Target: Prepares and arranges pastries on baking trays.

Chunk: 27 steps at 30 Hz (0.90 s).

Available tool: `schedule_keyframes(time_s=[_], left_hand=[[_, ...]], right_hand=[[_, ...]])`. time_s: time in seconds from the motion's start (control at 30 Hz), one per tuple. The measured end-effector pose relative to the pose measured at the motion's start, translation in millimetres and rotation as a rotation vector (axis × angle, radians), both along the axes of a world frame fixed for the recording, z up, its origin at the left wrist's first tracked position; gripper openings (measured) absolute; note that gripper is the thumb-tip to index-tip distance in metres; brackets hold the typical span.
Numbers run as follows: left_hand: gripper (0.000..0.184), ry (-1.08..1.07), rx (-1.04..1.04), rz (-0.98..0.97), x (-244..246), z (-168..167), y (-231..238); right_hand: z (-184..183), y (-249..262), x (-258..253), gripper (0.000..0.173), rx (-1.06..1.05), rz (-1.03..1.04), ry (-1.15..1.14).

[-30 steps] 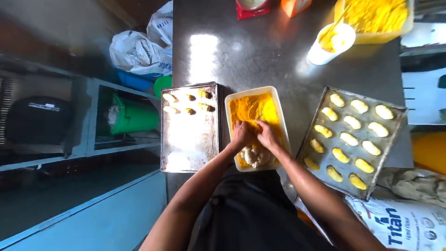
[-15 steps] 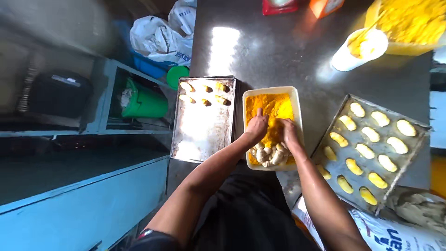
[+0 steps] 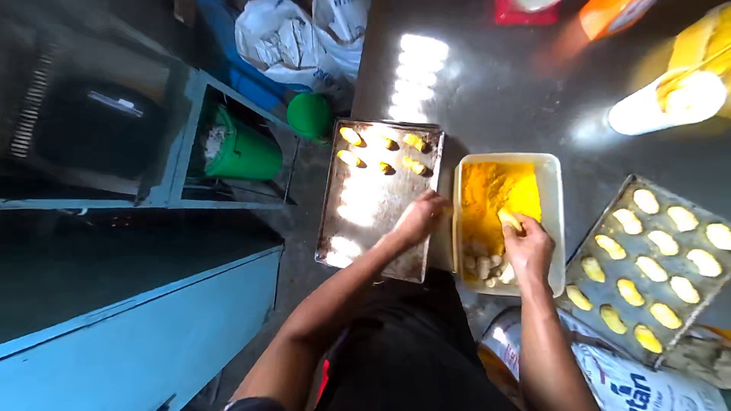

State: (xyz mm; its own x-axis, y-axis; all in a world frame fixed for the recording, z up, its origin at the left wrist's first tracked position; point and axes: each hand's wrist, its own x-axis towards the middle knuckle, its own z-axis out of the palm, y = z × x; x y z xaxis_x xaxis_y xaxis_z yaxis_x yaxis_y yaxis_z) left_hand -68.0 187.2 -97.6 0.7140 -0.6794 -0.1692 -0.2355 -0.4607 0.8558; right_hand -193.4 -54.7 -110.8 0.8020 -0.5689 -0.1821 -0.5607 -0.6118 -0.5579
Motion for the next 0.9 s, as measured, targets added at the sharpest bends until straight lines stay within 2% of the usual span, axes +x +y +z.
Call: schedule_keyframes(time_s=[0.13,0.23,0.3,0.4,0.5,0.57,0.67,0.77,0.83,0.9], left_hand=[[0.035,0.069,0.022,0.238,46,-29,142],[0.032,0.086,0.102,0.268,89,-44,196],[0.028,0.102,0.1,0.222,104,-46,209],[0.023,-0.077,0.178,0.095,113,-59,217],[0.034,-0.251,0.2,0.045,106,-65,234],[0.045,-0.285,0.186,0.092,97,-47,251],[0.04,-0.233,0.269,0.275,91,-38,278],[0.036,-0.084,0.379,0.463,86,-36,302],[0.034,-0.049,0.369,0.52,83,-37,308],[0.031,-0.081,0.388,0.496,85,-38,305]], right_hand=[[10,83,38,0.033,0.242,0.125,-0.069],[-10,153,82,0.029,0.329,0.218,-0.051],[-24,190,111,0.029,0.351,0.255,-0.041],[-39,222,138,0.028,0.43,0.299,-0.058],[-54,230,142,0.028,0.28,0.329,-0.02],[-51,226,143,0.035,0.161,0.334,0.031],[-37,216,135,0.034,0.116,0.297,0.06],[-29,211,141,0.028,0.015,0.287,-0.055],[-24,215,157,0.028,-0.07,0.329,-0.12],[-28,224,182,0.026,-0.134,0.382,-0.14]])
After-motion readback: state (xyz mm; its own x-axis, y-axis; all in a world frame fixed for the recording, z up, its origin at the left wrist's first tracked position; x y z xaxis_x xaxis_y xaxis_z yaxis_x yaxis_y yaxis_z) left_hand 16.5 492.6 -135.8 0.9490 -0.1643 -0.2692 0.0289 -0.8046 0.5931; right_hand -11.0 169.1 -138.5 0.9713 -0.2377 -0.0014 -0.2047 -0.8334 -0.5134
